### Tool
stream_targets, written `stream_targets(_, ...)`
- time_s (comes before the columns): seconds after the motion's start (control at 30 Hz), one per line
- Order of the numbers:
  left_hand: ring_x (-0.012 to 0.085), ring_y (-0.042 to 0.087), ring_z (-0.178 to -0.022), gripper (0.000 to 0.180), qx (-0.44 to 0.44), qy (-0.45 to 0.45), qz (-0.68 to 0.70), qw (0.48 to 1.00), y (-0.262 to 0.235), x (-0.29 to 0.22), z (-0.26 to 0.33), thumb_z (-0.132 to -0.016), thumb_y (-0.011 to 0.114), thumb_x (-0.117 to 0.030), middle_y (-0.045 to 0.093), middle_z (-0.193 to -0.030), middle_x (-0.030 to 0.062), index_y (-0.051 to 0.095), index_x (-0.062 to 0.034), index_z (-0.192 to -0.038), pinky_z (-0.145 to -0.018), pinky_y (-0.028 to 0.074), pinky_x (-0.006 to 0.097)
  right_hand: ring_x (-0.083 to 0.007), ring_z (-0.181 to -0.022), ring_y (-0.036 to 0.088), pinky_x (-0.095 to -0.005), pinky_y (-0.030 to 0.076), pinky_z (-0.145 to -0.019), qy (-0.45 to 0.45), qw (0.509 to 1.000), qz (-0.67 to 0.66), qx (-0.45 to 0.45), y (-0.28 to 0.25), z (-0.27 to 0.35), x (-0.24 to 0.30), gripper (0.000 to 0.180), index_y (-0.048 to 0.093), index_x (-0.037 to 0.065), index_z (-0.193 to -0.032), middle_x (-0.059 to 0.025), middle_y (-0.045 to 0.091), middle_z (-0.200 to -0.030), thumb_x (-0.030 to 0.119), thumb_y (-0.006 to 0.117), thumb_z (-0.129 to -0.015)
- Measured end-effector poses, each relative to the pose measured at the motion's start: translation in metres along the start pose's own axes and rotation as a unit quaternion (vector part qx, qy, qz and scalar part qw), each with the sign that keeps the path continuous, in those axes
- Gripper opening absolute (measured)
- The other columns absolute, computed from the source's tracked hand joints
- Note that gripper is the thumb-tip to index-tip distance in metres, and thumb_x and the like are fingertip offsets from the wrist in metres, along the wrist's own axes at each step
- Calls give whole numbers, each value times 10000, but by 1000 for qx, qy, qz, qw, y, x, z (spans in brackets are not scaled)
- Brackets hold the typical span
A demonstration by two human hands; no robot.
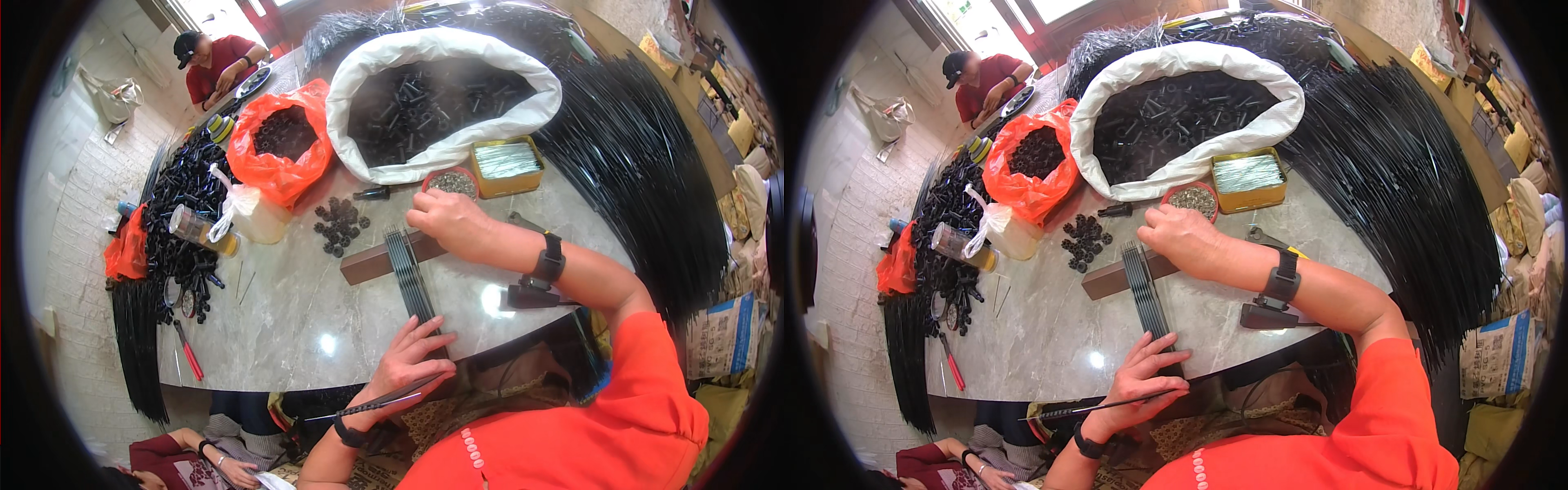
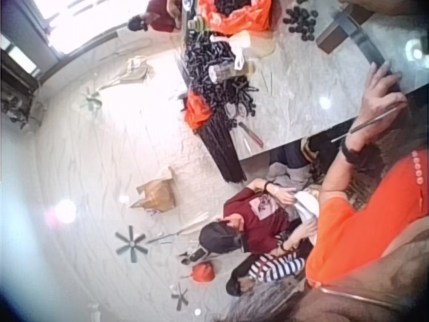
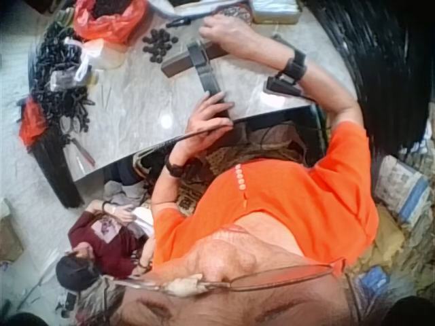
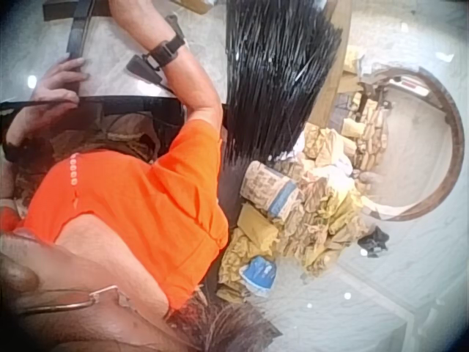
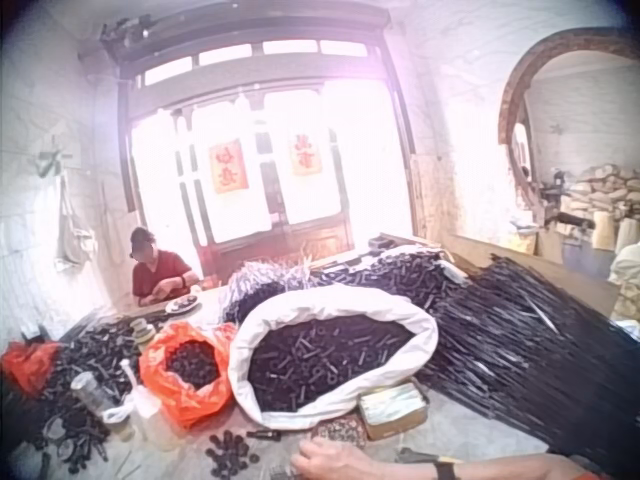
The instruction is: The recorder is assembling umbrella ribs by inserting them into central hubs and securing them using specialized fixtures.
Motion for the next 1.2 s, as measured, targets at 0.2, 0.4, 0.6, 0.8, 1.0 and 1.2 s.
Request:
stream_targets(0.2, 331, 500, -1354, 174, -2, -4, 2, 1000, 0, 1, 0, -793, 795, -121, 663, -1286, 56, 739, -180, -947, -1155, 310, 555, -293, -930, 628, -380, 555, -757, -18, 1000, 6, -4, 7, 0, 5, 157, 590, 42, -919, -106, 577, -939, 66, 636, -771)
stream_targets(0.4, 341, 503, -1348, 188, 2, 3, 7, 1000, 3, 2, -3, -785, 794, -117, 662, -1287, 61, 741, -183, -953, -1154, 306, 562, -287, -912, 636, -367, 551, -757, -6, 1000, 10, -24, 1, -3, 3, 151, 590, 54, -913, -102, 578, -922, 75, 639, -771)
stream_targets(0.6, 360, 528, -1311, 175, -10, 5, 3, 1000, 2, -3, 1, -764, 807, -133, 677, -1235, 88, 748, -161, -927, -1128, 330, 579, -261, -882, 615, -363, 524, -753, -51, 998, -9, -45, 11, -15, 16, 134, 572, 71, -902, -79, 563, -904, 110, 622, -784)
stream_targets(0.8, 361, 536, -1312, 199, -24, -5, 10, 1000, 3, 2, 2, -709, 831, -128, 703, -1205, 81, 766, -166, -894, -1131, 309, 567, -247, -876, 627, -361, 526, -739, -32, 995, 93, -31, -26, -7, 4, 127, 582, 79, -890, -71, 584, -893, 110, 634, -778)
stream_targets(1.0, 341, 528, -1311, 176, -12, 9, -7, 1000, 2, -1, 1, -770, 814, -157, 674, -1224, 81, 758, -162, -937, -1131, 338, 558, -255, -887, 679, -380, 534, -733, 103, 957, 269, 44, -90, 22, -75, 100, 680, 93, -856, -76, 652, -880, 107, 668, -758)
stream_targets(1.2, 339, 523, -1320, 188, -15, 12, -6, 1000, 1, -1, 1, -775, 816, -159, 671, -1229, 79, 754, -169, -952, -1133, 338, 558, -298, -884, 696, -416, 551, -754, 107, 945, 295, 94, -82, 39, -110, 102, 745, 33, -808, -141, 701, -880, 90, 692, -742)
Point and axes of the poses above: each hand's wrist, its own z-axis away from the middle knuckle, its own y-axis out of the palm, x = y × z, the point moved 7 cm from there along -z, towards the middle knuckle
